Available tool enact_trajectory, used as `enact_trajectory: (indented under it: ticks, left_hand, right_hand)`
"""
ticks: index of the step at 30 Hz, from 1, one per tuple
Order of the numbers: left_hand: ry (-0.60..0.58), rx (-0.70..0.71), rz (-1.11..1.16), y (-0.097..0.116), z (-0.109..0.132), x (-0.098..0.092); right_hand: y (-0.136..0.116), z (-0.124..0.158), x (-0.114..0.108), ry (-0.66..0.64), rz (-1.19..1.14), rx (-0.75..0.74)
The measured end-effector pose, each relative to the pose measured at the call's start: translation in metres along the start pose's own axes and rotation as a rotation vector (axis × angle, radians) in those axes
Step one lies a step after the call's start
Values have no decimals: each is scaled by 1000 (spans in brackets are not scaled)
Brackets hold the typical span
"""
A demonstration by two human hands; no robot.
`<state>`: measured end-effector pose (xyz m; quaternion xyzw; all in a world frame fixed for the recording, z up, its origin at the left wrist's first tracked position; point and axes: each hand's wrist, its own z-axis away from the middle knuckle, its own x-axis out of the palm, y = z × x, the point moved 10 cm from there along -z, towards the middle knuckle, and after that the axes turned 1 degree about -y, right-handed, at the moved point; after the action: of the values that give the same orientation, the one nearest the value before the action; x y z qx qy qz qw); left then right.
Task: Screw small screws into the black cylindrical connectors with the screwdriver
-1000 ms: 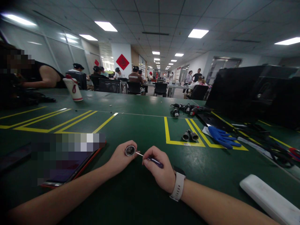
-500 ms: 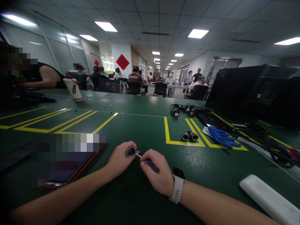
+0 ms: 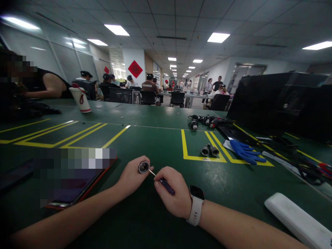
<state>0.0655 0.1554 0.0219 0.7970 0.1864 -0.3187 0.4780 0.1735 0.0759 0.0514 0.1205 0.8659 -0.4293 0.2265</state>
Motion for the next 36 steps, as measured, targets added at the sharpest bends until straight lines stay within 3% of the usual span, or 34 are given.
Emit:
enact_trajectory:
  ticks: [5, 36]
  left_hand:
    - [8, 40, -25, 6, 2, -3]
    - [-39, -13, 80, -3, -1, 5]
  right_hand:
    - [0, 0, -1, 6, 21, 12]
    - [-2, 1, 2, -15, 46, -14]
